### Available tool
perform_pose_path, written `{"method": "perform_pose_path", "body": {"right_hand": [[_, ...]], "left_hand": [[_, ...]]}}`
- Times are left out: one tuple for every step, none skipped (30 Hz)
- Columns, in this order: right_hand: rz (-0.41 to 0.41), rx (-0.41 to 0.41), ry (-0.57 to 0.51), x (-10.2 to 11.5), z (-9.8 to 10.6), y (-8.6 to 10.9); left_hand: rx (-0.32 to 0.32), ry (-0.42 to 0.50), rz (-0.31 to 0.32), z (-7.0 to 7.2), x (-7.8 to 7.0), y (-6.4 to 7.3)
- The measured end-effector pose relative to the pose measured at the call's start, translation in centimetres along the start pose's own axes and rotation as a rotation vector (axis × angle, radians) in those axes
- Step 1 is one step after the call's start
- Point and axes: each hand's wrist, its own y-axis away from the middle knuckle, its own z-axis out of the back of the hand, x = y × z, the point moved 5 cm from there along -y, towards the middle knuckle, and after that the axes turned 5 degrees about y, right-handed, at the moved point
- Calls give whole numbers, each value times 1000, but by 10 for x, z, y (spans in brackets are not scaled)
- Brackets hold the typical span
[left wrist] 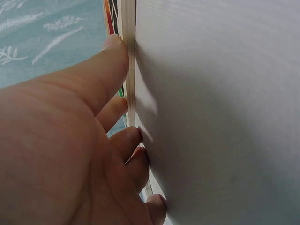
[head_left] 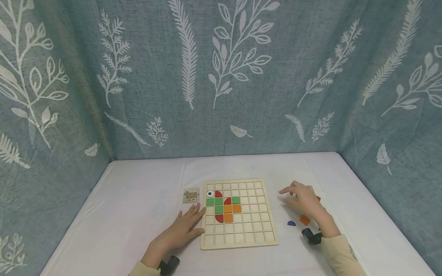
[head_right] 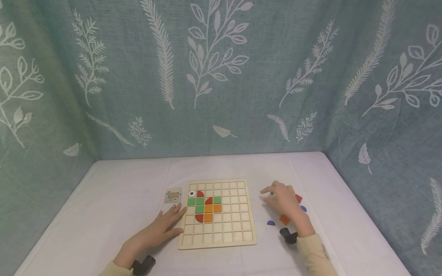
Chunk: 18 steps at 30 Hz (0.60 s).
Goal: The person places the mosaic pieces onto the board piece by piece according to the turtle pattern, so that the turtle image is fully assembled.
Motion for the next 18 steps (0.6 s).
{"method": "perform_pose_path", "body": {"right_hand": [[-14, 1, 5, -3, 1, 0], [-31, 2, 8, -6, 2, 1], [-46, 4, 11, -9, 3, 1], [-57, 5, 18, -12, 4, 2], [-69, 6, 28, -16, 5, 2], [-76, 5, 35, -19, 6, 2], [-83, 3, 43, -22, 6, 2], [-91, 3, 42, -26, 7, 2], [-95, 2, 41, -28, 8, 3], [-101, 5, 36, -31, 9, 3], [-106, 5, 30, -33, 10, 3], [-110, 7, 24, -36, 11, 4], [-117, 9, 22, -38, 12, 4], [-123, 11, 15, -40, 14, 5], [-129, 14, 14, -42, 15, 5], [-135, 17, 14, -44, 16, 6], [-141, 17, 13, -46, 17, 7], [-147, 20, 13, -48, 18, 8]], "left_hand": [[0, 2, 0, 0, 0, 0], [1, 4, 0, 0, 0, 0], [1, 6, 1, 0, -1, 0], [1, 6, 2, 0, -1, 0], [1, 7, 5, 0, -1, 0], [1, 5, 6, 0, -1, 0], [0, 6, 9, 0, -1, 0], [-1, 7, 12, 0, -2, 0], [-2, 3, 15, 0, -2, 0], [-4, 1, 17, 0, -2, 0], [-5, 1, 18, 0, -1, 0], [-6, 0, 19, 0, -2, 0], [-7, -1, 19, 0, -1, 0], [-9, -1, 19, 0, -1, 0], [-9, -3, 18, 0, -1, 0], [-7, 0, 18, 0, -1, 1], [-6, 1, 16, 0, -2, 1], [-5, 2, 14, 1, -2, 1]]}}
